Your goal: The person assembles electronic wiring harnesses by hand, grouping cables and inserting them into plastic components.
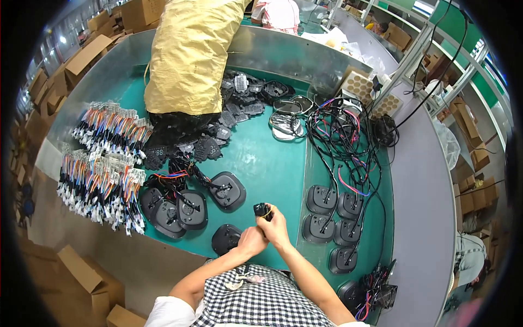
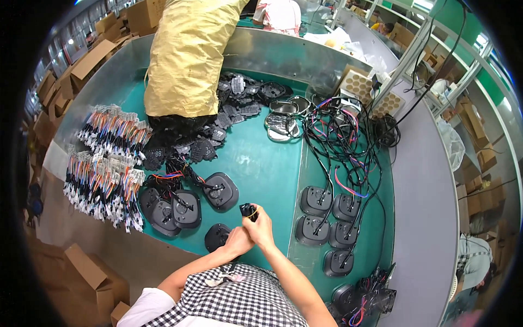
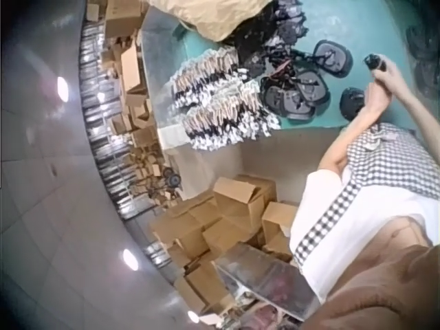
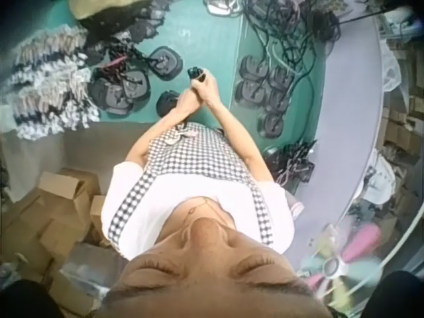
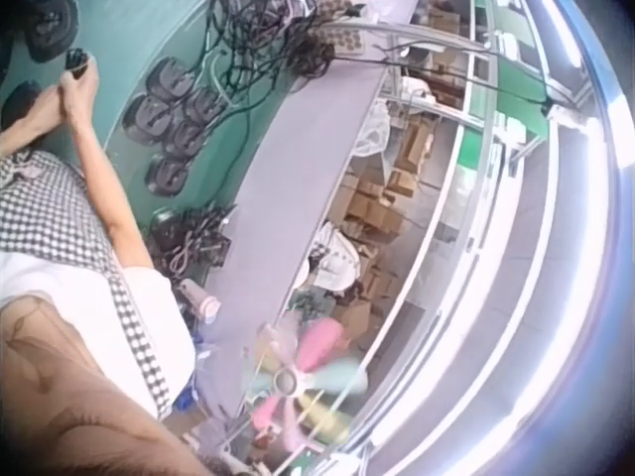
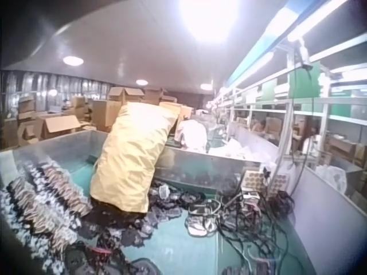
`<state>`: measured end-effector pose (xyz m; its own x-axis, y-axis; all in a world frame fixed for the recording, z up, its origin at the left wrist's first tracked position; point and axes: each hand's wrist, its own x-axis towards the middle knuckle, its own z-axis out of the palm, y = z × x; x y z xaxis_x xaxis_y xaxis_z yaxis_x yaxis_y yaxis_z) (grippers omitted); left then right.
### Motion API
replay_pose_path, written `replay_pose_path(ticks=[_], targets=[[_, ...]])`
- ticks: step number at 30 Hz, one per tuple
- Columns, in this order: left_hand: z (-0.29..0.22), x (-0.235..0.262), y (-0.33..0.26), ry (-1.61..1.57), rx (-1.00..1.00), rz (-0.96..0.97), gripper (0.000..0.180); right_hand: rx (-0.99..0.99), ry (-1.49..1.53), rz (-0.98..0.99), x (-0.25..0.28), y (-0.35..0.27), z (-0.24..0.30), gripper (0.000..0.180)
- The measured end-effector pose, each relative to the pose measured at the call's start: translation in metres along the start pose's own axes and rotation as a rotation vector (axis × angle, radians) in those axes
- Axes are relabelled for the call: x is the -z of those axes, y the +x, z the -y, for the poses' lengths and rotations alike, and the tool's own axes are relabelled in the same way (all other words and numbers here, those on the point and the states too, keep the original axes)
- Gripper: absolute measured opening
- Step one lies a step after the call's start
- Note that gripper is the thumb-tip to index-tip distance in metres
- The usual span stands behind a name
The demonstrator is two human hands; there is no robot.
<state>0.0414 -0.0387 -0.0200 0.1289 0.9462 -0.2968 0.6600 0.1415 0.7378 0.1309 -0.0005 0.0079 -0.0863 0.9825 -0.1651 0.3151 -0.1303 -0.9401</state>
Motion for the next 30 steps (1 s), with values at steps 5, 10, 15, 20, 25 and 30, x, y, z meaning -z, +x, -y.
replay_pose_path(ticks=[5, 10, 15, 20, 25, 30], targets=[[0.021, 0.018, -0.005, -0.435, -0.161, 0.329, 0.05, -0.118, 0.19, -0.009, 0.002, -0.005, -0.014, 0.039], [-0.019, 0.065, -0.017, -0.284, -0.233, -0.319, 0.02, -0.074, -0.111, -0.064, 0.005, -0.012, -0.006, 0.062], [-0.037, 0.063, -0.001, 0.278, -0.244, -0.303, 0.015, 0.214, -0.307, -0.017, -0.012, -0.013, -0.026, 0.07], [-0.027, 0.043, 0.0, 0.407, -0.305, -0.39, 0.012, 0.257, -0.355, -0.027, -0.014, -0.015, -0.033, 0.069], [-0.02, 0.04, 0.004, 0.3, -0.261, -0.464, 0.008, 0.405, -0.515, -0.101, -0.013, -0.015, -0.03, 0.052], [-0.005, 0.033, 0.001, -0.028, -0.178, -0.578, 0.008, 0.379, -0.273, -0.071, -0.007, -0.028, -0.03, 0.044]])
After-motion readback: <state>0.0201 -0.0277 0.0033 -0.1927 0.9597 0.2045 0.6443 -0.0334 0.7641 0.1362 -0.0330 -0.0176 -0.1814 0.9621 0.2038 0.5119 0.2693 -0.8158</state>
